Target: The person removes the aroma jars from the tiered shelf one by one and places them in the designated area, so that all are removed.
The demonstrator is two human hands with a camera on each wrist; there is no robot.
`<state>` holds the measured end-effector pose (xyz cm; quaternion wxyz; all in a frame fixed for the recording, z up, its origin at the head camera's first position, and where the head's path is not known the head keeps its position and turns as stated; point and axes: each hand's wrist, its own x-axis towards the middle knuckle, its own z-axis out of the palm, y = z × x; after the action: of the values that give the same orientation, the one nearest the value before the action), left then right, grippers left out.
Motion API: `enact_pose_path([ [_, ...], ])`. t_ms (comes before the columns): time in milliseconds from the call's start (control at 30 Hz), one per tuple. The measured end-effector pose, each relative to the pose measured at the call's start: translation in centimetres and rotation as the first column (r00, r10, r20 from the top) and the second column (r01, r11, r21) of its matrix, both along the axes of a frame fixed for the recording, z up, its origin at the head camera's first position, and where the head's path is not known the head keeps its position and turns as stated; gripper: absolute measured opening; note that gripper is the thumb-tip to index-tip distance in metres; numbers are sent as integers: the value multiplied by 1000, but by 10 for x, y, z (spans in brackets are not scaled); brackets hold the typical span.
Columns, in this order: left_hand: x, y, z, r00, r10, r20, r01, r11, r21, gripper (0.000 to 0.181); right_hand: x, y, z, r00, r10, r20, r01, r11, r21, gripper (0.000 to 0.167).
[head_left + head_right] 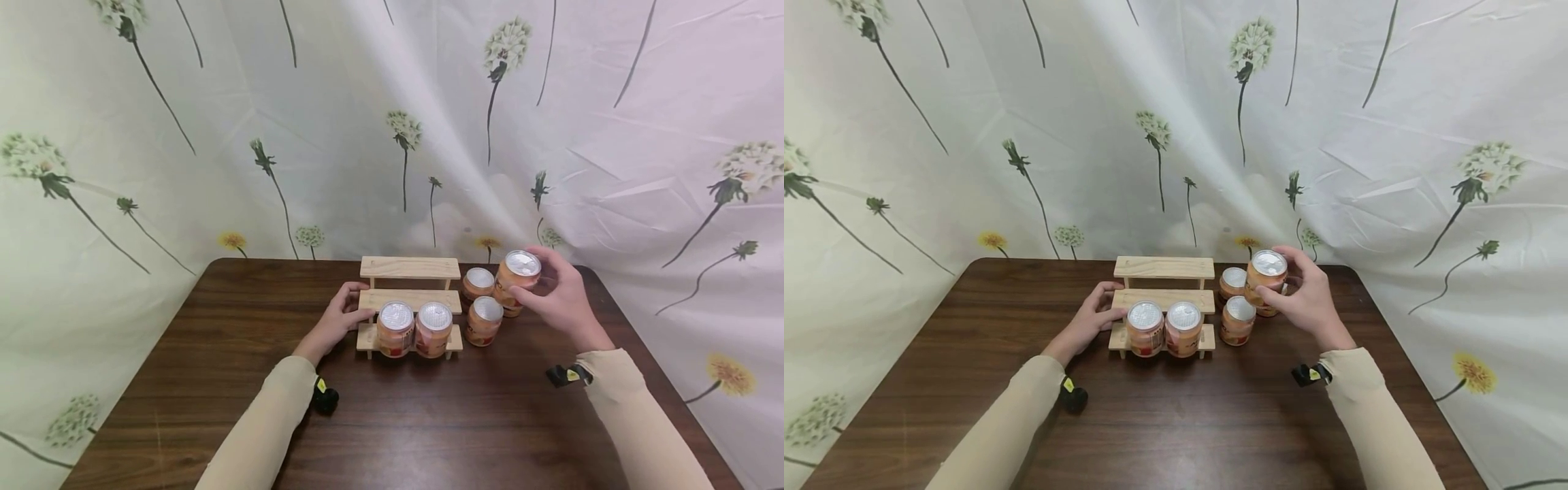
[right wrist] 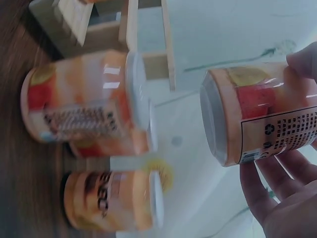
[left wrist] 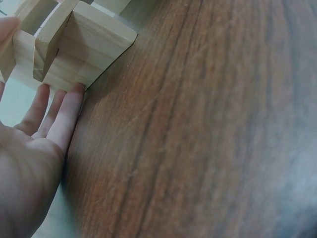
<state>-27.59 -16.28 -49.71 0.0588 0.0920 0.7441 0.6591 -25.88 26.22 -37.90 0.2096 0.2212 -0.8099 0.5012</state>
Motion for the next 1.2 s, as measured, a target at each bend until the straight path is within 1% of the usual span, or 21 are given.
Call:
enact_pose_path([
  [233, -1, 1, -1, 1000, -2, 3, 2, 1000, 11, 50, 7, 24, -12, 997, -72, 13, 71, 997, 22, 73],
  [433, -1, 1, -1, 1000, -7, 5, 7, 1000, 9, 50, 12, 39, -24, 995, -95, 37, 94, 995, 29, 72],
  [600, 1, 1, 0, 1000, -7, 5, 7, 1000, 11, 50, 18, 46, -33, 989, -132, 63, 127, 989, 81, 71],
  [667, 1, 1, 0, 1000, -4, 5, 4, 1000, 11, 49, 19, 49, -39, 987, -144, 72, 136, 985, 104, 71],
  [833, 0, 1, -2, 1000, -9, -6, 9, 1000, 14, 51, 20, 52, -54, 985, -147, 95, 133, 981, 142, 70],
  [967, -1, 1, -3, 1000, -8, -6, 8, 1000, 16, 52, 21, 51, -63, 981, -154, 120, 132, 976, 174, 67],
  [1200, -2, 0, -3, 1000, -2, -2, 2, 1000, 19, 52, 17, 51, -77, 971, -157, 180, 110, 963, 246, 67],
])
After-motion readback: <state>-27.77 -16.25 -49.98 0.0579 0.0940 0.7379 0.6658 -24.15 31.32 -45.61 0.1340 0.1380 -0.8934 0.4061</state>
